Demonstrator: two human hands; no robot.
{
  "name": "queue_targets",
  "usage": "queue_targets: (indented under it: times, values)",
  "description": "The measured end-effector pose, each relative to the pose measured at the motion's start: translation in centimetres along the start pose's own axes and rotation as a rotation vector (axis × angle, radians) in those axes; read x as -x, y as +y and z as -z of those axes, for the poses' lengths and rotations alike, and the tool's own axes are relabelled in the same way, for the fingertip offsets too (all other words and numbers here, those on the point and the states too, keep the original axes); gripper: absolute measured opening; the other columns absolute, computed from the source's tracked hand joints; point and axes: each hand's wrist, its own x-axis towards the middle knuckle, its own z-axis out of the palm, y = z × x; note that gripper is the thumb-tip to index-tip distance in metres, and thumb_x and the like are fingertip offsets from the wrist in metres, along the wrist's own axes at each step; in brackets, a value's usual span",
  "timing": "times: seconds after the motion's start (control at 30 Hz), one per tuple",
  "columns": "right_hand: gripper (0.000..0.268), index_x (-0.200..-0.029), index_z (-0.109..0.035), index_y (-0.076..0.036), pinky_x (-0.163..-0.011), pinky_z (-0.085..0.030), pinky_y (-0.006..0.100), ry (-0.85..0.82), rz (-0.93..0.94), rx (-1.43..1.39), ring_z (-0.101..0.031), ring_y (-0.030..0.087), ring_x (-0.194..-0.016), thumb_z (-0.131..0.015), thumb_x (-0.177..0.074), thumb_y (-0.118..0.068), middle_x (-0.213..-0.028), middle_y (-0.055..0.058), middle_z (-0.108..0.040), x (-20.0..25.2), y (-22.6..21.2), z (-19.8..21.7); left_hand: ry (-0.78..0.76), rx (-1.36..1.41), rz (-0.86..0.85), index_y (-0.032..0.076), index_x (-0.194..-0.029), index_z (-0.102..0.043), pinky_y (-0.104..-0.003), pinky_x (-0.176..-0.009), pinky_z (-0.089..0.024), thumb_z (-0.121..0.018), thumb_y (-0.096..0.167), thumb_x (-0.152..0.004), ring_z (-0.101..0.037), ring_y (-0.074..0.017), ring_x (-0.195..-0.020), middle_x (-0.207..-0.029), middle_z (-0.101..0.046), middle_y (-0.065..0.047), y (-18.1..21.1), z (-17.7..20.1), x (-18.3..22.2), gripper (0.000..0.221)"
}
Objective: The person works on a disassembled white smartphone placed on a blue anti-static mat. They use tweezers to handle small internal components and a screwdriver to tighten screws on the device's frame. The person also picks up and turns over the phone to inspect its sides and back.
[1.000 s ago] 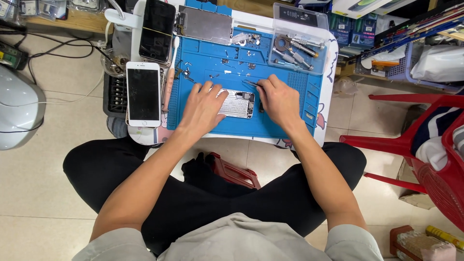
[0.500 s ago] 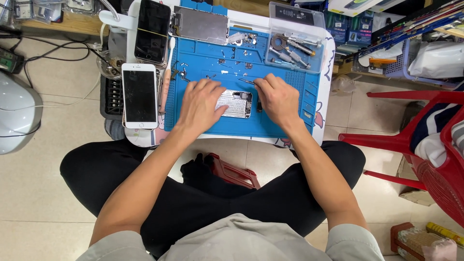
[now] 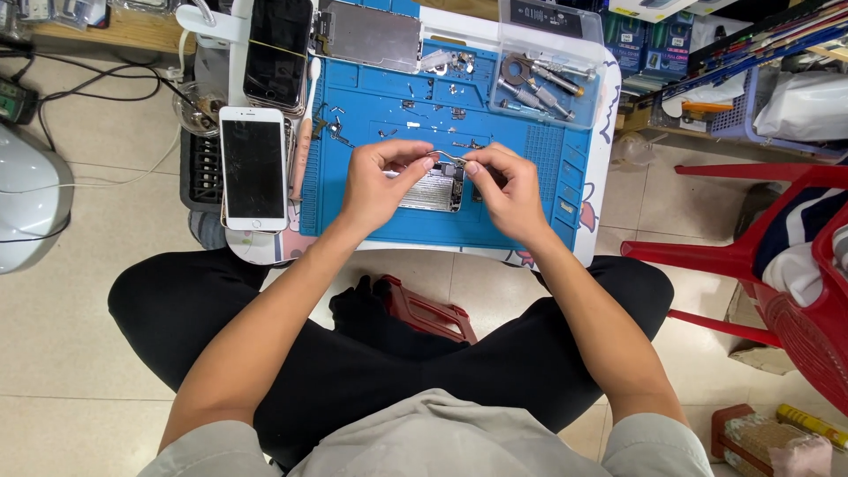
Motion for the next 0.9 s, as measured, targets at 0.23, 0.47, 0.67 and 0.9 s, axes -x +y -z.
queue_targets:
  times: [0.23,0.47,0.67,0.9]
  values:
    - [0.014,-0.105,-0.079,-0.007,-0.061,-0.043,0.028,-0.007,-0.016,-0.028,-0.052,0.013,-0.066,-0.066,-0.107,-0.009,-0.079,0.005,-0.067,0.1,-0.5,-0.1,0.042,0.177,0.024,0.010,-0.112,-0.081,-0.019,-0.077,-0.055,-0.082,0.011,-0.094,-0.067,-0.0013,-0.084,-0.092,-0.082,-0.004,1.0,-0.6,0.2,0.018]
    - [0.013,-0.106,-0.079,-0.005,-0.059,-0.042,0.028,0.019,0.026,-0.021,-0.052,0.013,-0.064,-0.066,-0.107,-0.008,-0.080,0.007,-0.068,0.0,-0.3,0.0,0.032,0.283,0.052,0.008,-0.114,-0.080,-0.016,-0.078,-0.055,-0.082,0.007,-0.093,-0.069,-0.0003,-0.086,-0.094,-0.082,-0.005,1.2,-0.7,0.3,0.021]
    - [0.012,-0.111,-0.079,-0.007,-0.052,-0.044,0.029,0.172,0.378,0.312,-0.053,0.016,-0.059,-0.069,-0.105,-0.009,-0.083,0.003,-0.067,0.8,-0.2,0.1,-0.041,0.185,-0.007,0.011,-0.127,-0.074,-0.018,-0.084,-0.055,-0.082,0.007,-0.093,-0.074,-0.0044,-0.095,-0.108,-0.082,-0.007,0.4,-0.2,0.3,0.035]
    - [0.015,-0.111,-0.084,-0.019,-0.050,-0.042,0.025,0.387,0.898,0.811,-0.044,0.014,-0.056,-0.077,-0.099,-0.012,-0.085,-0.001,-0.067,1.4,0.9,0.9,-0.462,-1.236,-0.378,0.017,-0.130,-0.074,-0.052,-0.108,-0.045,-0.099,0.027,-0.066,-0.056,-0.0340,-0.133,-0.144,-0.063,-0.014,2.6,3.4,0.1,0.069]
